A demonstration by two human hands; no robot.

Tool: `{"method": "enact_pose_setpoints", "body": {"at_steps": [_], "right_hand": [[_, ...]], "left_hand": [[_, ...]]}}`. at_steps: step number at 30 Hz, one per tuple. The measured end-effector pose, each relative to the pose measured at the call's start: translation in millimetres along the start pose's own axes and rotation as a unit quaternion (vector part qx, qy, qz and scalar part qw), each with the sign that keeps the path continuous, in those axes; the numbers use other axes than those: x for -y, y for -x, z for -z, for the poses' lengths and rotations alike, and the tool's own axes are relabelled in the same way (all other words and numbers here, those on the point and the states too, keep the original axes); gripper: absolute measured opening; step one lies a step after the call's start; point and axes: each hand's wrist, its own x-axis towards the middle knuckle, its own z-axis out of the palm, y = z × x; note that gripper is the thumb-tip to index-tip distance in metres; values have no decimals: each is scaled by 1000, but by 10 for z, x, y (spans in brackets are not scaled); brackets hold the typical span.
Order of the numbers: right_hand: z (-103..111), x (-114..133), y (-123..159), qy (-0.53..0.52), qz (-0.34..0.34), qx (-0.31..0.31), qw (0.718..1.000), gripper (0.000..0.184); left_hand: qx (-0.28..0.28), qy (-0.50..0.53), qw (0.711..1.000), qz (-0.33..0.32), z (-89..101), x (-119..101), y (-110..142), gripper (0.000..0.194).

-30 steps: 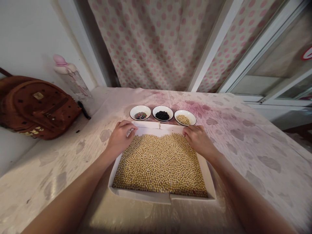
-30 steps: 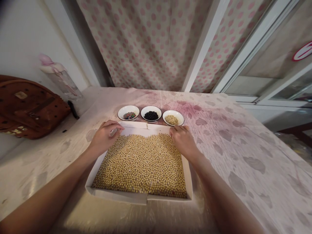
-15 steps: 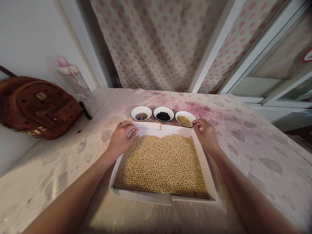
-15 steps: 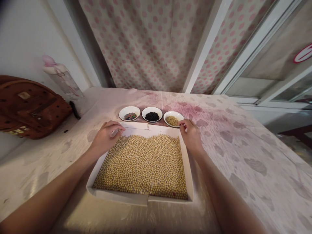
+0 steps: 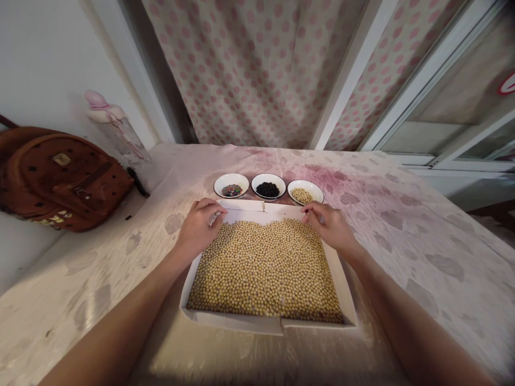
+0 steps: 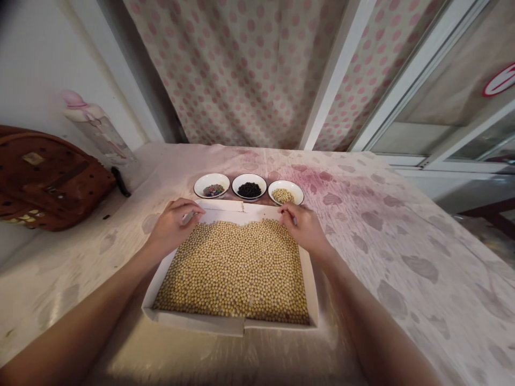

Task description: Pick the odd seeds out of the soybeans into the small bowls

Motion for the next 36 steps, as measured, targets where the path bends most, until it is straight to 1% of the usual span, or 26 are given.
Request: {"method": "enact_pose_setpoints", "body": {"at_steps": [4,8,14,16,18,21,23,27,33,36], "right_hand": [[-5,-18,-2,7,-2,1,1000,18],[-1,-32,-7,51,7,-3,999,18],[2,-99,-13,89,17,-16,996,19],[-5,-116,-17,109,35,-15,993,20],[-17,-116,-21,120,67,-4,991,21],[-35,-90,-22,125,112,26,985,23],[-42,-70,-18,129,125,47,983,24],[-37,-61,-8,144,136,65,978,28],[-17,-81,-9,200,125,46,971,28],[-24,-58,-11,222,124,48,966,25]], "left_hand": [[-3,-2,1000,-9,1,-2,-3,14],[-3,-3,1000,-7,-2,6,0,15],[3,-2,1000,0,-5,13,5,15],[2,0,1000,1,-6,13,6,15],[0,1,1000,1,-7,12,8,15],[0,4,1000,3,-7,8,9,15],[-1,6,1000,5,-7,5,9,16],[-5,7,1000,3,-10,4,6,15],[-4,4,1000,0,-11,7,3,15],[-1,5,1000,-1,-9,9,3,15]]}}
